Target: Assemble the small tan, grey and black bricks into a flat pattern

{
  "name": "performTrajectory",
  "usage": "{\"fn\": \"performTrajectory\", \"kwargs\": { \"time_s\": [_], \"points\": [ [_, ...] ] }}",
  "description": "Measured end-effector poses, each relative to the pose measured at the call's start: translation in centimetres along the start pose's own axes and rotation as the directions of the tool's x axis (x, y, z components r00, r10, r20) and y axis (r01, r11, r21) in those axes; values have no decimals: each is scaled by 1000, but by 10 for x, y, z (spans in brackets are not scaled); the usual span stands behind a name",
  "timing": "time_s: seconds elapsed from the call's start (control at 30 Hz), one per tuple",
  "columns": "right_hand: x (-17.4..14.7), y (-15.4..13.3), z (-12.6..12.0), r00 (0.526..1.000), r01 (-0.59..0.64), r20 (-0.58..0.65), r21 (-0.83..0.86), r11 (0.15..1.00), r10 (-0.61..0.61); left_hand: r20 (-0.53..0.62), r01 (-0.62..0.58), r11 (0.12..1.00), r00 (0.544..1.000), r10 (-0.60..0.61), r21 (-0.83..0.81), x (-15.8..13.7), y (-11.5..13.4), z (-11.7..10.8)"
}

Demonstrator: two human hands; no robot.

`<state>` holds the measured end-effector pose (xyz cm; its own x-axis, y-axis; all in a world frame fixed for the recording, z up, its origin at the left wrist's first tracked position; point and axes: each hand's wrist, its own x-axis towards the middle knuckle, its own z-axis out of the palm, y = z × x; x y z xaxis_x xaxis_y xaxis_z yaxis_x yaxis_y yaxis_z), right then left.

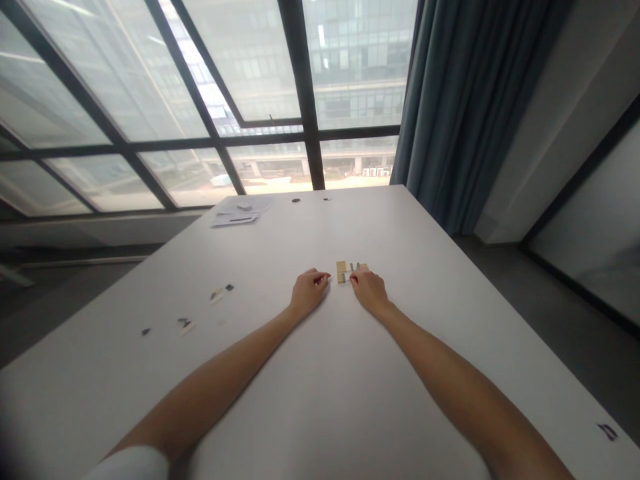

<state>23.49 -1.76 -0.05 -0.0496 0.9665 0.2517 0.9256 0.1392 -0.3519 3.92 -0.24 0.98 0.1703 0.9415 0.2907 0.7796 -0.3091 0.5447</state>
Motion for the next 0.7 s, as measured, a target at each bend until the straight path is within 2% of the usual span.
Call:
{"fn": "performTrajectory", "kwargs": {
  "time_s": [0.17, 0.33, 0.7],
  "points": [
    [2, 0, -1, 1000, -9, -5, -7, 1000, 9, 68, 12, 997, 998, -17, 82, 0, 3, 1],
    [1, 0, -1, 1000, 12, -2, -15, 1000, -12, 124, -27, 987, 992, 7, 161, -2, 5, 1],
    [1, 1, -1, 1000, 25, 4, -21, 999, -25, 150, -75, 979, 988, 46, 189, -2, 4, 5]
  ]
}}
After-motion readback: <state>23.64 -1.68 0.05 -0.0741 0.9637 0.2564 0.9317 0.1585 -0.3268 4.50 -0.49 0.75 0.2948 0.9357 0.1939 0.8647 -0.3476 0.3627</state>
